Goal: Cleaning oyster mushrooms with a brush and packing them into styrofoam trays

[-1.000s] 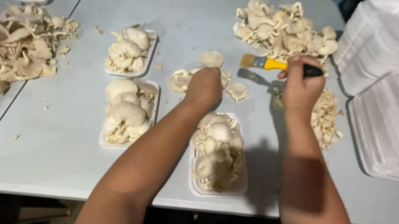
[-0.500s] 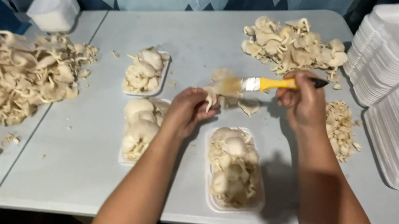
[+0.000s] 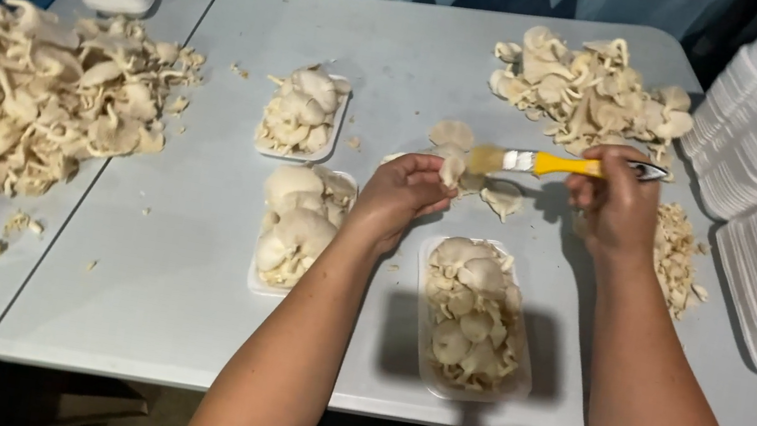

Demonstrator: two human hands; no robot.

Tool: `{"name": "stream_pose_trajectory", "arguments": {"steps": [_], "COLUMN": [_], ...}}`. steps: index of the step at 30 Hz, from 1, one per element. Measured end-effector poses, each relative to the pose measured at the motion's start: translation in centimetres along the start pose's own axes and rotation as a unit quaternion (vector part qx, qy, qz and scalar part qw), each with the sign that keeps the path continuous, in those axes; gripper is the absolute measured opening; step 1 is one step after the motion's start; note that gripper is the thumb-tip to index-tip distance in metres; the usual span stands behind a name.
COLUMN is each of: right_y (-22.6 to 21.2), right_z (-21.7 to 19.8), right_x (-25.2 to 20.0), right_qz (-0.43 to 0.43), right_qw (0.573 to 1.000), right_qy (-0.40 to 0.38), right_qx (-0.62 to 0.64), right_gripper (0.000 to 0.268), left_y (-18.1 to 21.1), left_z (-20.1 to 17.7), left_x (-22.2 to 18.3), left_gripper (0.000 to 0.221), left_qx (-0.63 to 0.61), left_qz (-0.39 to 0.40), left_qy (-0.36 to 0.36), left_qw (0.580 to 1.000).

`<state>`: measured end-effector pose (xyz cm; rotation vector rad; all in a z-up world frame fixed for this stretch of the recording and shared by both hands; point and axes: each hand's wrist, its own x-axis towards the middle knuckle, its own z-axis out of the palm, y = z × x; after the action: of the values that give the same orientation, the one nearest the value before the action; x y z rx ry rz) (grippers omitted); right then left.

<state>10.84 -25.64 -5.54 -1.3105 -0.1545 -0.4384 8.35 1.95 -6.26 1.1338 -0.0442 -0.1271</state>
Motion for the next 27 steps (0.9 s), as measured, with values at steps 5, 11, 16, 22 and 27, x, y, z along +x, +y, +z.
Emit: {"name": "stream_pose_trajectory", "arguments": {"steps": [5, 11, 16, 22, 27], "right_y": [0.9, 1.3, 0.6, 1.2, 0.4], "right_z": [-0.6, -1.2, -1.6, -1.9, -1.4], "right_x": [0.5, 1.0, 1.4, 1.5, 1.0], "right_qz": [0.026, 0.021, 0.014, 0.017, 0.014], "right_qw": [0.996, 0.996, 0.995, 0.996, 0.996], "right_qy": [-0.028, -0.006, 0.047, 0.037, 0.026], "right_qx": [0.081, 0.088, 0.090, 0.077, 0.080], "right_gripper": [0.027, 0.028, 0.025, 0.026, 0.024], "left_y": [0.0, 1.5, 2.2, 0.2, 0.1], "left_z": [0.3, 1.4, 4.1, 6.5, 6.8], "left_x": [0.1, -1.4, -4.9, -8.4, -9.0], "left_gripper": [0.045, 0.038, 0.036, 0.020, 0.006], "left_qx": [-0.007, 0.089, 0.261, 0.489, 0.541], "left_qz": [0.007, 0.081, 0.291, 0.413, 0.476], "left_qy": [0.014, 0.001, -0.104, -0.301, -0.345], "left_qw": [1.000, 0.993, 0.915, 0.707, 0.601]}}
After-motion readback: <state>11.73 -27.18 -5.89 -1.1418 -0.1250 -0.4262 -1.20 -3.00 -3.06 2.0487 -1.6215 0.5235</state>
